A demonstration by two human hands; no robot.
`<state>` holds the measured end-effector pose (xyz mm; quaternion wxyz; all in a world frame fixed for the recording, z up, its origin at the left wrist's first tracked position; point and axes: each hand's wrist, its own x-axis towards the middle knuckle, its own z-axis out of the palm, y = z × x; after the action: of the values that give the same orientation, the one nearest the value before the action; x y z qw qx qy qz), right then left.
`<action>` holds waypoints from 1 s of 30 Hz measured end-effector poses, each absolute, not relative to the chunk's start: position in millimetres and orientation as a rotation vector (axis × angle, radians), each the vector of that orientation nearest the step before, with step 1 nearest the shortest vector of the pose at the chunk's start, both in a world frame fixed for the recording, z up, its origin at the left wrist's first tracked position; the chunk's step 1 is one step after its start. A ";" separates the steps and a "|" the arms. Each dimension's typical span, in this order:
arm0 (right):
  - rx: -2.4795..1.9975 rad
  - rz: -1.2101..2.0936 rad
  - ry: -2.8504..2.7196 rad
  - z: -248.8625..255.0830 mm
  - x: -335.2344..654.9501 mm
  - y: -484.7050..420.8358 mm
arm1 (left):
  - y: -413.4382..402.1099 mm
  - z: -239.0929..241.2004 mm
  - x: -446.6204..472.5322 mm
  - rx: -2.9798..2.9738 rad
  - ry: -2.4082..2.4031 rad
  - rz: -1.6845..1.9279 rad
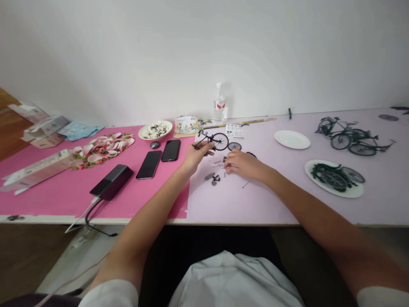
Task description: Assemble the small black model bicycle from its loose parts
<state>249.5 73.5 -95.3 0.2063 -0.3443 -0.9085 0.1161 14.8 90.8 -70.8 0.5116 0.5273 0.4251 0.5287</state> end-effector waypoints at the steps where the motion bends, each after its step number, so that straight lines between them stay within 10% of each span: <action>1: -0.941 0.338 -2.542 -95.4 247.5 72.3 | 90.8 -70.7 14.8 1.269 1.018 1.272; 30: -0.858 0.288 -1.880 -101.9 222.4 60.6 | 85.8 -76.3 20.2 1.337 0.995 1.263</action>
<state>222.4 60.6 -101.9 0.5034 -0.3554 -0.7785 0.1193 20.2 85.8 -76.3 0.5011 0.5532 0.4118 0.5227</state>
